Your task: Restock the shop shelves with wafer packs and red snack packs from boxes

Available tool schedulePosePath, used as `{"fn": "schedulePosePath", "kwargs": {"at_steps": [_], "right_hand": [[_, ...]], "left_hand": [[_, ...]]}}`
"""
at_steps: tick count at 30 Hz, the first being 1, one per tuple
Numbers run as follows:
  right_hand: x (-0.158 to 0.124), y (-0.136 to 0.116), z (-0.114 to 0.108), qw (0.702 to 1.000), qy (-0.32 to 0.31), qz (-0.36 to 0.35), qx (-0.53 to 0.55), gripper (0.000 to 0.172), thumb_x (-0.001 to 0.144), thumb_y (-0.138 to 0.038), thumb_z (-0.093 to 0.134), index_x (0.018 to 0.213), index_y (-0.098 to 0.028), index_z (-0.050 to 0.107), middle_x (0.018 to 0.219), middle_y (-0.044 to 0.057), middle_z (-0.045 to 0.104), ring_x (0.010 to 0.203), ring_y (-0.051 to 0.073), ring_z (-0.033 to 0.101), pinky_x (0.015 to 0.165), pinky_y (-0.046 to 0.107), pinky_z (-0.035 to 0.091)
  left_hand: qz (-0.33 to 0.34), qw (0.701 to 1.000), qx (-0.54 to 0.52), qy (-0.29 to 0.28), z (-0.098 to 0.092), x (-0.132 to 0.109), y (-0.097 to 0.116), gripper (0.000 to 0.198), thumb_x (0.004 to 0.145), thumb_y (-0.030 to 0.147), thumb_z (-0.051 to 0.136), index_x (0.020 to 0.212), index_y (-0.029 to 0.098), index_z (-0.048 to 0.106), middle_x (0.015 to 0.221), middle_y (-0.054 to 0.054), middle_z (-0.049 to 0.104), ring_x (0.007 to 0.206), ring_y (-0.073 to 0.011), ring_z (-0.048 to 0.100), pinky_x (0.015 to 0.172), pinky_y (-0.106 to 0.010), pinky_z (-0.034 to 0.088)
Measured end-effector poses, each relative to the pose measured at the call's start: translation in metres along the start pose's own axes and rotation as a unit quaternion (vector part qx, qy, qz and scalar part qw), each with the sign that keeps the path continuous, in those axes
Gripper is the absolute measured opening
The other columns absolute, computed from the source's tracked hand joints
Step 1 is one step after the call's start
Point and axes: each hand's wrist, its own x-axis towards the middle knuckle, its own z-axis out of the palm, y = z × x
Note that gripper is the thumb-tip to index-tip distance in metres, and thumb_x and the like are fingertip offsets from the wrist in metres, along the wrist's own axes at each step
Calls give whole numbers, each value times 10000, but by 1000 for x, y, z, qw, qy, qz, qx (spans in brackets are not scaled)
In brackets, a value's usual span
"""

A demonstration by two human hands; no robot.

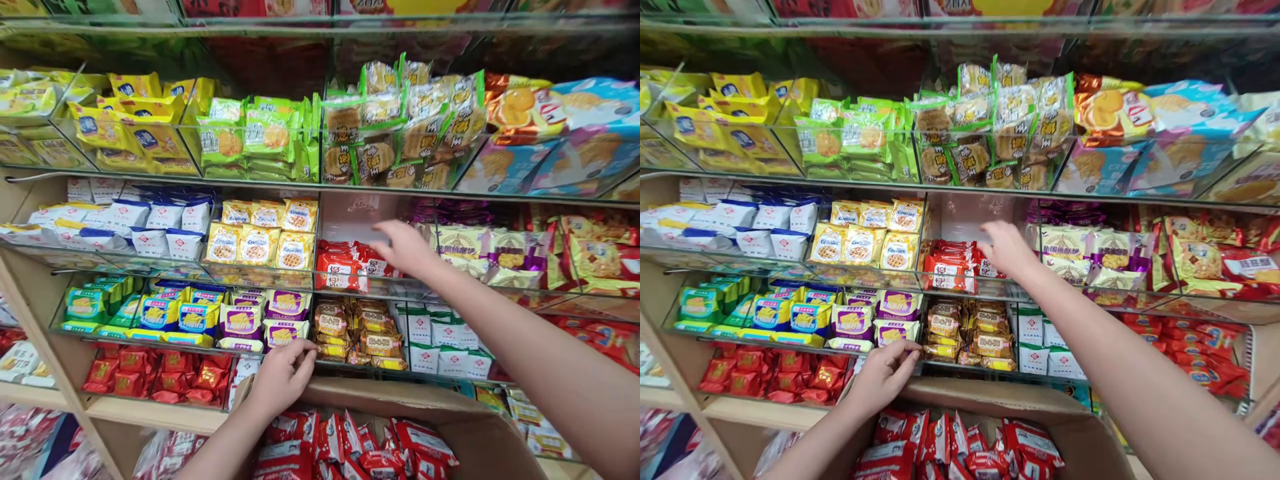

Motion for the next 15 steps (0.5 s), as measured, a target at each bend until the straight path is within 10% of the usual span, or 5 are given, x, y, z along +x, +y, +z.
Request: {"fn": "schedulePosePath", "kwargs": {"at_steps": [3, 7, 11, 15], "right_hand": [[-67, -34, -11, 980, 123, -97, 121, 256, 880, -307, 361, 913, -178, 579, 892, 45, 613, 862, 159, 541, 786, 259, 397], [-189, -66, 56, 943, -55, -266, 190, 123, 740, -200, 546, 641, -242, 607, 586, -25, 605, 594, 137, 555, 591, 225, 435], [-259, -43, 148, 941, -330, -45, 63, 437, 626, 6, 464, 956, -211, 651, 1085, 99, 604, 935, 241, 582, 760, 299, 461], [-270, -11, 177, 896, -436, 71, 55, 580, 679, -45, 414, 1241, -181, 463, 1287, 158, 429, 1095, 285, 488, 852, 355, 432]], "left_hand": [[-10, 1000, -24, 8, 1, -1, 0, 239, 835, 312, 377, 842, 191, 583, 542, 36, 497, 525, -108, 484, 533, -207, 357], [-15, 999, -31, 5, 4, -2, 0, 229, 825, 302, 391, 832, 189, 590, 532, 41, 496, 517, -105, 477, 523, -202, 350], [-17, 999, -31, 12, 7, -5, 1, 222, 819, 287, 399, 836, 193, 599, 533, 41, 517, 517, -103, 483, 522, -197, 351], [-18, 999, -28, 10, 7, -9, 3, 224, 819, 287, 407, 851, 195, 609, 556, 37, 545, 521, -99, 494, 528, -195, 359]]}}
